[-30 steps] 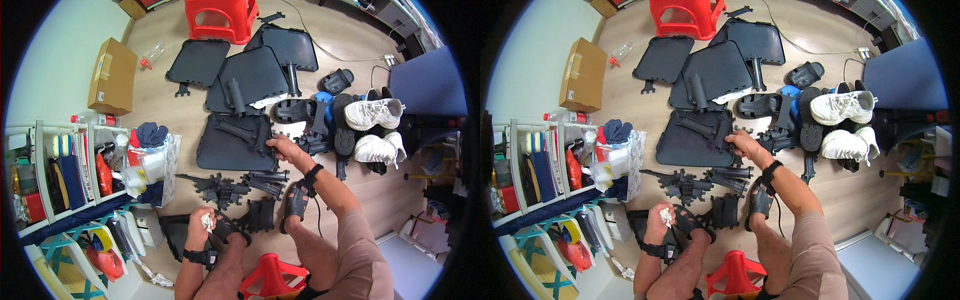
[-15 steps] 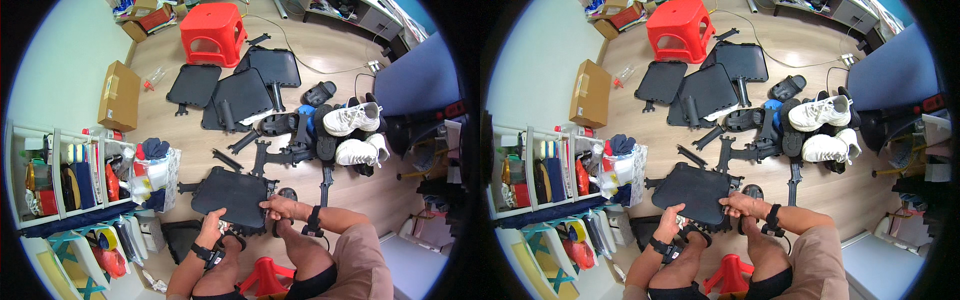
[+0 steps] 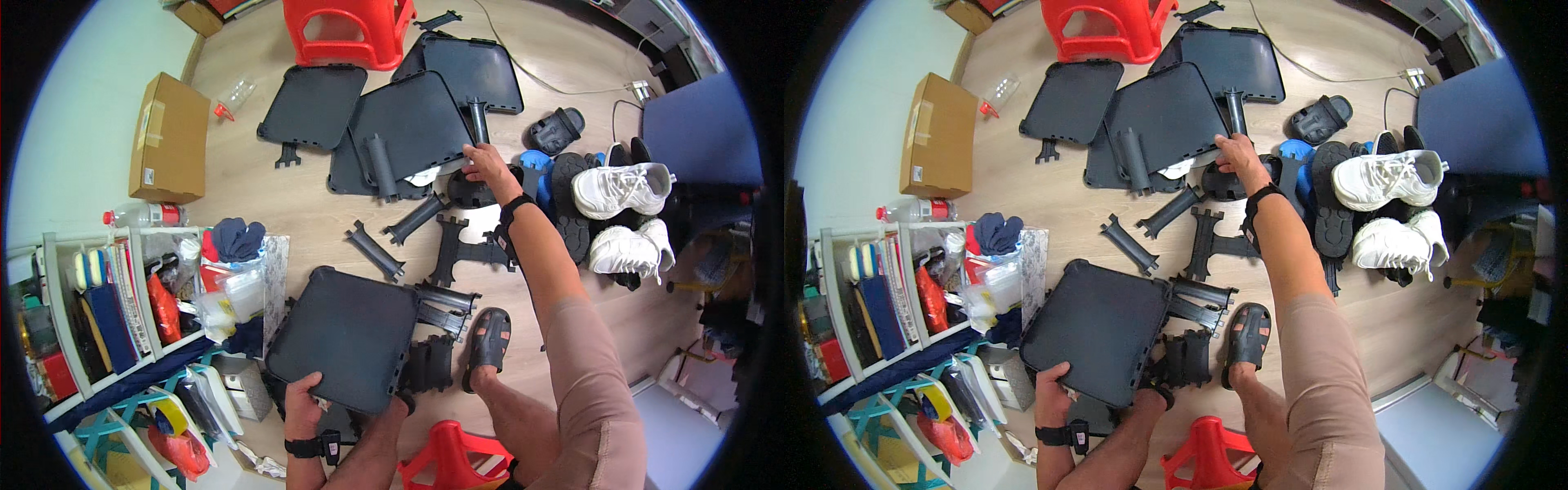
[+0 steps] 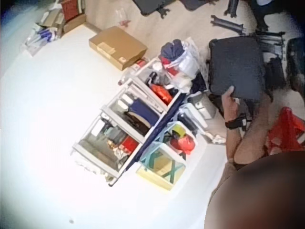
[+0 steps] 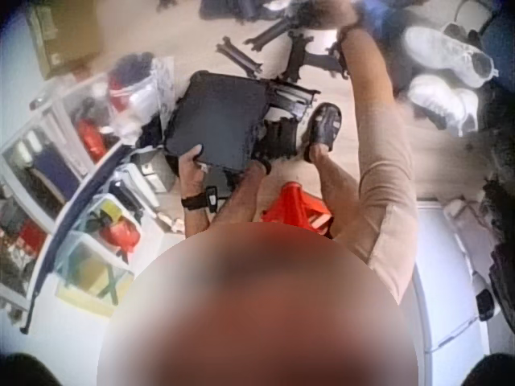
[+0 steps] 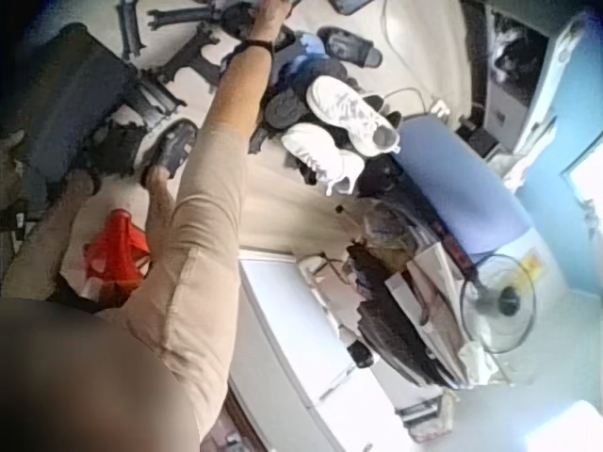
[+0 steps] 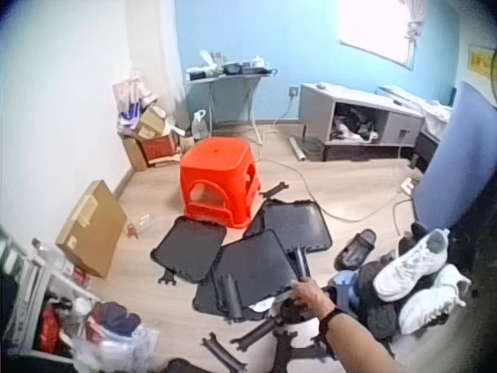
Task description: The person wipes a black plastic panel with a white cloth while seated on a low stool. The person then picks up and wipes several other black plastic components from the floor.
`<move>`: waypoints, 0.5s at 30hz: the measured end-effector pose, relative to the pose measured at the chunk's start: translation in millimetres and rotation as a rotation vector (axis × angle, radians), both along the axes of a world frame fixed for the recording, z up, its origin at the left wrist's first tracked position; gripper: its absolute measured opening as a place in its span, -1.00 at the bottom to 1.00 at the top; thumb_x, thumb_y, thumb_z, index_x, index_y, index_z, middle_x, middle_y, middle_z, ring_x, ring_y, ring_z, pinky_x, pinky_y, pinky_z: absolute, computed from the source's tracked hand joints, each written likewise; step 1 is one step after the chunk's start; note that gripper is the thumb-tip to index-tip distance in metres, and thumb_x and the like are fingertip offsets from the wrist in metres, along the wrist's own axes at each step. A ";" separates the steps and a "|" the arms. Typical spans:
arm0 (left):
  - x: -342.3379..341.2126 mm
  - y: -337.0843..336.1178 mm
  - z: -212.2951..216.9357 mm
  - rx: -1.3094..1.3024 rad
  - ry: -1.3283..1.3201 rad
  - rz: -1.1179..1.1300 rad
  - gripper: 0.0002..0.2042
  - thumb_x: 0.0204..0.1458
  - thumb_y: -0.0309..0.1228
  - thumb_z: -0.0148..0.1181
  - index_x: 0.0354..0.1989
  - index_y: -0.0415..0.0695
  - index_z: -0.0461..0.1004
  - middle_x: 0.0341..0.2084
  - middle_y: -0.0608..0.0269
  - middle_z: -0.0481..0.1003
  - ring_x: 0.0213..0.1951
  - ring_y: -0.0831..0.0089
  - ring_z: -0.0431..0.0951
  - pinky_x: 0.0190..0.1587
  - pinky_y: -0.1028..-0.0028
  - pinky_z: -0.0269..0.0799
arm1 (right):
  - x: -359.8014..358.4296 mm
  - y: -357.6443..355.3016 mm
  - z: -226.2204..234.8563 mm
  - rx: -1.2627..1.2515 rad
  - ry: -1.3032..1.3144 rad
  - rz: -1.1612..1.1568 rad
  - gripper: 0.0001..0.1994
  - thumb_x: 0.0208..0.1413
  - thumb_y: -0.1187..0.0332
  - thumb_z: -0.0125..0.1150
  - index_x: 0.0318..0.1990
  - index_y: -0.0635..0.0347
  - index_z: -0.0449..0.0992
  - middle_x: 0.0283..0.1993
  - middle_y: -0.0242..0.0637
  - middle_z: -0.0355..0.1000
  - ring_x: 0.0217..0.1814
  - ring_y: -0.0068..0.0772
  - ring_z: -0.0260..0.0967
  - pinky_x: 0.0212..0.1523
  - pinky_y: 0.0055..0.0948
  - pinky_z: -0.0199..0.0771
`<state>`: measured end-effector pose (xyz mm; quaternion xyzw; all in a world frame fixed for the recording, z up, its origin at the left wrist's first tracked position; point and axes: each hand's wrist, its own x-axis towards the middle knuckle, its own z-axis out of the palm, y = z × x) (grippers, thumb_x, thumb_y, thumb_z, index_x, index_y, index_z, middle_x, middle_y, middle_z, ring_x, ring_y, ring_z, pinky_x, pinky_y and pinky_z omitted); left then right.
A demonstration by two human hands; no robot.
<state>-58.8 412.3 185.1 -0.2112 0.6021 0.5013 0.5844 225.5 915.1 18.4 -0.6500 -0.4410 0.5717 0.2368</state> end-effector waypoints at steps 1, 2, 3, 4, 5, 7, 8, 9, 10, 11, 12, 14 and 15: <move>3.4 -4.1 -2.7 0.038 -0.003 0.015 -0.63 0.01 -0.49 0.32 0.00 -0.37 0.52 -0.19 0.04 0.64 -0.30 0.18 0.72 -0.42 0.30 0.67 | -7.6 -2.1 -4.8 0.020 -0.004 -0.037 -0.42 0.23 0.11 0.30 0.16 0.50 0.37 -0.19 -0.05 0.55 -0.31 -0.28 0.56 -0.44 -0.36 0.60; 5.0 -7.9 -5.9 0.016 0.023 0.032 -0.63 0.00 -0.49 0.32 0.00 -0.37 0.52 -0.19 0.04 0.64 -0.31 0.18 0.72 -0.43 0.31 0.66 | -15.8 -4.5 -8.7 0.052 -0.002 -0.058 -0.42 0.21 0.13 0.33 0.14 0.52 0.37 -0.20 -0.06 0.55 -0.32 -0.29 0.56 -0.44 -0.38 0.59; 6.6 -12.2 -9.1 -0.007 0.050 0.049 -0.63 -0.01 -0.48 0.32 -0.01 -0.38 0.52 -0.19 0.04 0.65 -0.33 0.18 0.71 -0.44 0.33 0.65 | -22.0 -0.2 -8.8 -0.003 0.011 -0.111 -0.49 0.17 0.22 0.40 0.06 0.51 0.42 -0.23 -0.14 0.54 -0.37 -0.34 0.53 -0.47 -0.43 0.57; 7.0 -16.3 -12.2 0.008 0.066 0.056 -0.63 -0.01 -0.48 0.32 -0.01 -0.38 0.52 -0.20 0.04 0.65 -0.34 0.19 0.71 -0.46 0.34 0.64 | -27.1 -1.3 -8.5 0.012 0.020 -0.127 -0.53 0.16 0.24 0.41 0.03 0.49 0.44 -0.24 -0.15 0.54 -0.38 -0.35 0.52 -0.48 -0.43 0.56; 5.4 -19.6 -15.4 -0.014 0.052 0.067 -0.62 -0.02 -0.49 0.32 -0.01 -0.38 0.52 -0.20 0.03 0.65 -0.35 0.19 0.71 -0.47 0.34 0.63 | -30.7 -1.2 -5.2 0.027 0.022 -0.150 -0.56 0.15 0.25 0.42 -0.01 0.46 0.46 -0.26 -0.17 0.53 -0.40 -0.36 0.50 -0.49 -0.43 0.55; -2.2 -23.4 -20.3 0.051 0.002 0.057 -0.62 -0.04 -0.49 0.33 -0.02 -0.38 0.52 -0.20 0.03 0.65 -0.36 0.19 0.70 -0.49 0.34 0.61 | -33.2 -3.8 8.8 0.026 0.081 -0.203 -0.72 0.14 0.34 0.41 -0.16 0.36 0.49 -0.29 -0.21 0.51 -0.44 -0.40 0.46 -0.50 -0.44 0.55; -6.4 -25.4 -20.5 0.058 -0.035 0.057 -0.59 -0.06 -0.51 0.32 0.01 -0.39 0.50 -0.16 0.02 0.64 -0.30 0.17 0.70 -0.40 0.30 0.64 | -33.7 -12.9 17.6 0.038 0.178 -0.129 -0.75 0.15 0.37 0.38 -0.16 0.34 0.48 -0.29 -0.21 0.51 -0.44 -0.40 0.46 -0.49 -0.45 0.55; -10.7 -26.7 -19.7 0.093 -0.076 0.051 -0.55 -0.07 -0.52 0.32 0.05 -0.40 0.49 -0.12 0.00 0.63 -0.24 0.15 0.70 -0.31 0.27 0.66 | -33.6 -26.3 28.1 0.044 0.251 -0.074 -0.77 0.15 0.39 0.36 -0.17 0.33 0.47 -0.29 -0.20 0.51 -0.44 -0.41 0.47 -0.47 -0.45 0.56; -14.0 -27.0 -18.6 0.055 -0.078 0.033 -0.52 -0.08 -0.53 0.32 0.08 -0.40 0.47 -0.09 -0.01 0.62 -0.17 0.12 0.70 -0.22 0.23 0.68 | -33.4 -39.7 40.5 0.055 0.326 -0.017 -0.80 0.16 0.42 0.34 -0.17 0.32 0.46 -0.28 -0.20 0.51 -0.43 -0.41 0.47 -0.46 -0.45 0.57; -11.8 -27.9 -17.1 0.138 -0.011 0.093 -0.48 -0.09 -0.52 0.32 0.12 -0.40 0.45 -0.04 -0.01 0.60 -0.10 0.09 0.67 -0.10 0.20 0.64 | -33.3 -56.3 51.7 0.009 0.373 0.014 -0.83 0.17 0.46 0.29 -0.16 0.31 0.45 -0.26 -0.20 0.51 -0.43 -0.41 0.48 -0.44 -0.45 0.59; -7.6 -30.3 -14.0 0.140 0.091 0.143 -0.44 -0.10 -0.52 0.32 0.16 -0.40 0.43 0.00 -0.02 0.59 -0.03 0.07 0.65 0.02 0.16 0.61 | -28.6 -77.2 62.5 -0.023 0.448 0.065 -0.86 0.18 0.50 0.25 -0.16 0.30 0.44 -0.24 -0.21 0.51 -0.42 -0.41 0.49 -0.42 -0.45 0.60; -6.2 -36.6 -6.5 0.148 0.196 0.188 -0.37 -0.13 -0.52 0.31 0.22 -0.39 0.40 0.08 -0.01 0.56 0.09 0.02 0.59 0.21 0.11 0.51 | -1.0 -124.6 84.0 -0.095 0.464 0.209 -0.84 0.19 0.54 0.20 -0.10 0.33 0.44 -0.19 -0.19 0.52 -0.40 -0.39 0.51 -0.39 -0.46 0.62; -7.9 -41.1 -2.9 0.162 0.200 0.187 -0.34 -0.16 -0.53 0.30 0.25 -0.38 0.38 0.11 0.00 0.54 0.13 0.01 0.56 0.28 0.10 0.44 | 10.1 -150.1 88.5 -0.199 0.395 0.144 -0.83 0.19 0.54 0.19 -0.08 0.34 0.45 -0.19 -0.19 0.53 -0.41 -0.39 0.52 -0.40 -0.45 0.63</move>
